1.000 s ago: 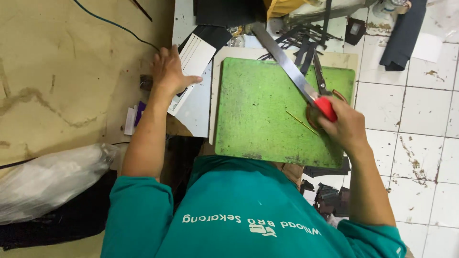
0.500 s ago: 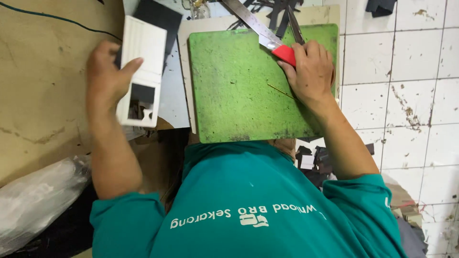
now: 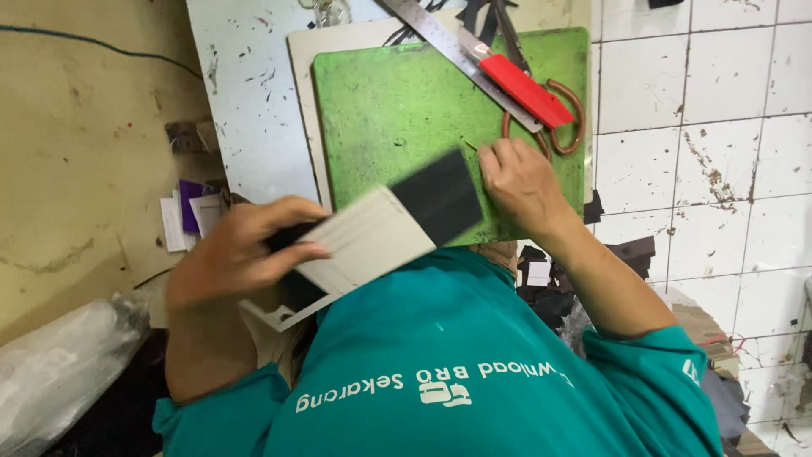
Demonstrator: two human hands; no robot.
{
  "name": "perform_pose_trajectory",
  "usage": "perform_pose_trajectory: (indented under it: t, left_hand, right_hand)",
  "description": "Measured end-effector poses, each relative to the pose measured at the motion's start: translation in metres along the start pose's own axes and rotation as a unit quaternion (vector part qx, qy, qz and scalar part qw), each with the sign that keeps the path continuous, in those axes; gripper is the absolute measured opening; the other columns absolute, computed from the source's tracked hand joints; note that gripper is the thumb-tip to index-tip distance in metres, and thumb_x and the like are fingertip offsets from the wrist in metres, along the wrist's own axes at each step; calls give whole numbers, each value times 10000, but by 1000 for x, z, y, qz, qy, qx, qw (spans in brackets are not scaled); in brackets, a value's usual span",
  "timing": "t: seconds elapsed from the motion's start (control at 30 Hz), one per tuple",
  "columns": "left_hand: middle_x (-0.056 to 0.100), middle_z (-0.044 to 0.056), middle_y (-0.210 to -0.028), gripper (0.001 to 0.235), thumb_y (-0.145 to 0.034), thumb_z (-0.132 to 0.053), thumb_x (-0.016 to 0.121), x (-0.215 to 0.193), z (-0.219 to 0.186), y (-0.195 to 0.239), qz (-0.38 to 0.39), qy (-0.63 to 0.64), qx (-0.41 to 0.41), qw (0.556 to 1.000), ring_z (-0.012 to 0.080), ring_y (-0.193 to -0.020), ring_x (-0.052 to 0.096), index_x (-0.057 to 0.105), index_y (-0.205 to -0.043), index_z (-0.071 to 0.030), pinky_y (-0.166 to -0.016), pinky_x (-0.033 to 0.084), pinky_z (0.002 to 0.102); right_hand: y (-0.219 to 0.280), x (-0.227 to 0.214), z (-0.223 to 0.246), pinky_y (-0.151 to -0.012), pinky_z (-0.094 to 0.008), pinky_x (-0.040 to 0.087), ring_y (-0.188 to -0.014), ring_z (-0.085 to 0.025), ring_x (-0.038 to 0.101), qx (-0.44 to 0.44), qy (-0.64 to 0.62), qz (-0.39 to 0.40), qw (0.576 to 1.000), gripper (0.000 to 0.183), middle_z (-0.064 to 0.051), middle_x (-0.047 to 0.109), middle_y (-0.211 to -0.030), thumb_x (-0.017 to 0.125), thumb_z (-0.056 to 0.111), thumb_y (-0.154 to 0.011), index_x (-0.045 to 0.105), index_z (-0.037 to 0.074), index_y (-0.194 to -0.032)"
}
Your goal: Measuring and cutting leather components to assemble a wallet
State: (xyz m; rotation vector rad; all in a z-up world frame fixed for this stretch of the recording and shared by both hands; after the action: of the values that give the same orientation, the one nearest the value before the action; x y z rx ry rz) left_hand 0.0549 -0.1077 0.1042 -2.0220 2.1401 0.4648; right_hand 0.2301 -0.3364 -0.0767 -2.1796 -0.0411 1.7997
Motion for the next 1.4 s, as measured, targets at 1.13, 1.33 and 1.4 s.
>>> perform_pose_trajectory:
  t: [1.13,1.33,1.4]
  left_hand:
    - [532,187,-1192,1080,-611,-526,949,107,69,-67,-91,-411,104,901,373,-1129,558,540,-1449,18,-979,459,548]
    - [552,230,-1206,1087,-636,-447,987,107,69,-68,-90,-396,80,910,403,-1152,565,513,-1473,59,-999,458,576]
    - [551,222,-1231,1047,-655,-387,975,105,69,-65,-89,-406,81,906,408,-1176,559,506,-1480,56,-1009,441,562]
  right_hand:
    - [37,-64,-26,-680,-403,582,-875,-334,719,312,-271,-60,908,268,-87,659,-983,798,231,-978,733,74,-1185]
    - [30,-79,-30,-555,-370,507,-690,-329,674,352,-397,-64,845,255,-152,688,-973,812,98,-966,720,10,-1188]
    - [28,-80,-29,-534,-345,499,-664,-316,673,355,-405,-63,840,256,-157,716,-980,801,62,-962,731,-7,-1198]
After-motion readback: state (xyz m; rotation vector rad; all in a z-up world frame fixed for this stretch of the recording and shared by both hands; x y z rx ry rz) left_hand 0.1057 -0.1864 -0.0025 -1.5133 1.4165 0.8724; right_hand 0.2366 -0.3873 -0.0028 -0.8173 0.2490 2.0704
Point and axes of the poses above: each hand's wrist, its own y-axis away from the middle knuckle, its own x-axis out of the palm, z = x × y, the point moved 9 cm from there along -y, towards the middle knuckle
